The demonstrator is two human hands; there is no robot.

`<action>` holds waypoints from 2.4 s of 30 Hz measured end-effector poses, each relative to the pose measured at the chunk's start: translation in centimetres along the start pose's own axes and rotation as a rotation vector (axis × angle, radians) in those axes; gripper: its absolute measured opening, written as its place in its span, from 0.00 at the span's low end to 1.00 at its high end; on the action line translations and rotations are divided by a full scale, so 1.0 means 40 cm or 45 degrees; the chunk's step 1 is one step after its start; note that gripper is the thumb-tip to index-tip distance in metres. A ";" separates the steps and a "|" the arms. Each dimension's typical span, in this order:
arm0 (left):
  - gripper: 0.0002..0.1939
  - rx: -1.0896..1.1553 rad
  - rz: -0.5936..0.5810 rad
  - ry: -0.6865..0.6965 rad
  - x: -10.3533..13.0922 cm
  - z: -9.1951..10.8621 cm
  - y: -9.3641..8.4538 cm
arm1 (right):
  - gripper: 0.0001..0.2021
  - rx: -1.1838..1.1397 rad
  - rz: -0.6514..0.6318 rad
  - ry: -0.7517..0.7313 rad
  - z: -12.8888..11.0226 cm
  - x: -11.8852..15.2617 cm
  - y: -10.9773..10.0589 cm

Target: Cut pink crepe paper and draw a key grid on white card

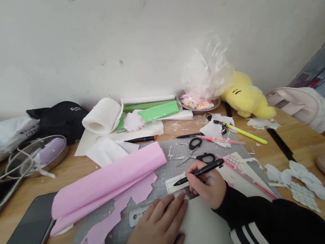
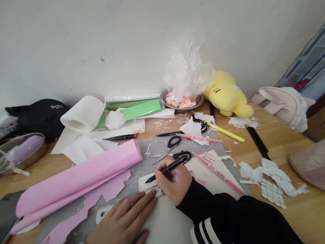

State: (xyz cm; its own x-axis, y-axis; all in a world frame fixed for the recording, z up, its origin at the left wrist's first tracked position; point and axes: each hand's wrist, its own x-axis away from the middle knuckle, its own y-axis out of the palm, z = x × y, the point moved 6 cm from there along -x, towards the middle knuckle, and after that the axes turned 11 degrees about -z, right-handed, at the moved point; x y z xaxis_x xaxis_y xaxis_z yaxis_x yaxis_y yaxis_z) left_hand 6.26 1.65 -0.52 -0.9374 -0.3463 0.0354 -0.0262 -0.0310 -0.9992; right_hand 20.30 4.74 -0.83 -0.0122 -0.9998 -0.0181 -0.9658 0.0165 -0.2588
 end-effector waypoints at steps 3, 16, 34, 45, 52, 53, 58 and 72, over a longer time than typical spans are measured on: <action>0.26 -0.001 0.001 0.012 0.000 0.000 0.001 | 0.04 0.010 -0.019 0.010 0.004 0.000 0.004; 0.26 0.012 0.004 0.018 -0.001 0.000 -0.002 | 0.03 0.022 -0.122 -0.029 -0.003 0.003 0.027; 0.26 0.005 0.006 0.026 0.003 0.001 0.000 | 0.03 0.050 -0.128 -0.018 -0.008 0.005 0.027; 0.26 0.040 -0.025 0.011 0.001 -0.001 0.002 | 0.03 0.077 -0.141 -0.027 -0.010 0.002 0.028; 0.27 0.045 -0.030 0.004 0.001 -0.001 0.002 | 0.03 0.104 -0.129 -0.037 -0.007 0.004 0.030; 0.27 0.049 -0.031 0.006 0.000 -0.001 0.001 | 0.03 0.112 -0.125 -0.038 -0.007 0.005 0.030; 0.27 0.063 -0.036 0.002 -0.001 -0.001 0.000 | 0.03 0.171 -0.043 0.000 -0.004 0.008 0.014; 0.25 0.095 -0.025 -0.053 0.002 -0.002 0.004 | 0.04 0.285 0.120 0.025 -0.029 0.012 -0.029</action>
State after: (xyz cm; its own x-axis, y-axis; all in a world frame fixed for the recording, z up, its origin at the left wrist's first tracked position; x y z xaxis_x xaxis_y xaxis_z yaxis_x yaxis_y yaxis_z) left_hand 6.17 1.70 -0.66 -0.9216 -0.3838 0.0570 -0.0169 -0.1070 -0.9941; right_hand 21.12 4.22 0.60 -0.1067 -0.9937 -0.0344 -0.8788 0.1104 -0.4642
